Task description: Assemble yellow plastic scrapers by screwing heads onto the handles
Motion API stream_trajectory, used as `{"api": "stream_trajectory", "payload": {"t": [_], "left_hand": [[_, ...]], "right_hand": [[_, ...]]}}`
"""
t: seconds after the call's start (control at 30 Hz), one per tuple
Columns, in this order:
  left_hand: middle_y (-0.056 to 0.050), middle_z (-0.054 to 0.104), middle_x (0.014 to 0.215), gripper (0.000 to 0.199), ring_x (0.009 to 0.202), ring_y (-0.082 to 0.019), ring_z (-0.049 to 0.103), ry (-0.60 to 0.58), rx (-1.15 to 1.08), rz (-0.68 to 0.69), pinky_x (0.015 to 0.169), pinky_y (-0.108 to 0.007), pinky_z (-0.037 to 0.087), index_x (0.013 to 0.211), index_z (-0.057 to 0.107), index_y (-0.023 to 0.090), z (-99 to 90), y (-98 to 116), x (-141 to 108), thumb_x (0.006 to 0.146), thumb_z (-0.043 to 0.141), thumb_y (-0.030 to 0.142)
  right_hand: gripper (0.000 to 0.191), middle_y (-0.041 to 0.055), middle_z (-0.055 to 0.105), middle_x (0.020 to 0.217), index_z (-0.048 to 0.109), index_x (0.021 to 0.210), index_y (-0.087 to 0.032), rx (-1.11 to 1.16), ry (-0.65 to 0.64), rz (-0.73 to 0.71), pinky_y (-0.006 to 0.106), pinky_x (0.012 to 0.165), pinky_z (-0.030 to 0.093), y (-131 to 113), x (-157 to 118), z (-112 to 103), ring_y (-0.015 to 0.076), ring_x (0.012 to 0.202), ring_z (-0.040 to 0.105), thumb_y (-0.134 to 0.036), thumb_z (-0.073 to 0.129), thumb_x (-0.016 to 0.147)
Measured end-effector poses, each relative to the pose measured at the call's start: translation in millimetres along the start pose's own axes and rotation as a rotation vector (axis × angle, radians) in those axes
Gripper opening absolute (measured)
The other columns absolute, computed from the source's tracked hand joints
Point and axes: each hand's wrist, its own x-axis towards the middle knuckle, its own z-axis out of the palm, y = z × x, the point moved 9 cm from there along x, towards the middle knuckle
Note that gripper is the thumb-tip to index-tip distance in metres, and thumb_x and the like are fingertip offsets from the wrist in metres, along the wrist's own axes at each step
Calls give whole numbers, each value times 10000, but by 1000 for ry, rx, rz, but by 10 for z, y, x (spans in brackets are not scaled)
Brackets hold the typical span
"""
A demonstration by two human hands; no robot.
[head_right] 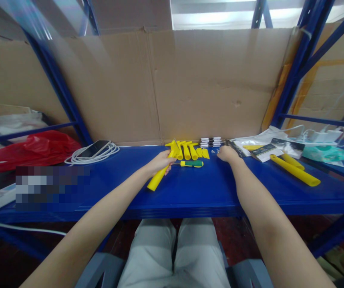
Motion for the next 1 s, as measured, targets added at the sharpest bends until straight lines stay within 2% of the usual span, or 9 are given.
{"api": "stream_trajectory", "payload": {"t": [0.27, 0.47, 0.67, 0.87, 1.0], "left_hand": [[98, 388, 493, 157, 309, -55, 387, -33, -45, 7, 340, -167, 305, 776, 362, 201, 19, -30, 32, 788, 427, 59], [102, 387, 485, 162, 305, -41, 374, -131, -124, -39, 353, -155, 325, 753, 344, 201, 186, -39, 101, 812, 421, 71], [102, 393, 468, 158, 317, -34, 373, -235, -141, -79, 376, -148, 340, 751, 363, 190, 548, 76, 250, 812, 444, 69], [65, 414, 460, 158, 344, -54, 378, -261, -263, -91, 379, -183, 335, 690, 405, 169, 997, 337, 544, 798, 432, 57], [54, 417, 447, 172, 344, -51, 371, -237, -379, -144, 369, -172, 326, 664, 447, 146, 1258, 406, 758, 804, 440, 47]], "right_hand": [[263, 146, 669, 956, 650, 946, -127, -28, -28, -1, 281, 741, 448, -56, -38, 11, 238, 931, 615, -185, 466, 769], [257, 145, 677, 950, 668, 921, -138, 71, 52, 74, 276, 747, 445, 55, -24, -81, 235, 920, 620, -228, 467, 787], [296, 145, 690, 912, 691, 857, -128, 248, 237, 198, 243, 681, 436, 245, -40, -333, 227, 882, 627, -257, 432, 792], [302, 146, 695, 893, 699, 886, -121, 304, 247, 181, 254, 681, 426, 260, -45, -326, 237, 879, 627, -248, 450, 773], [308, 142, 696, 856, 704, 872, -124, 307, 268, 177, 248, 679, 426, 261, -46, -345, 225, 856, 629, -251, 443, 768]]}}
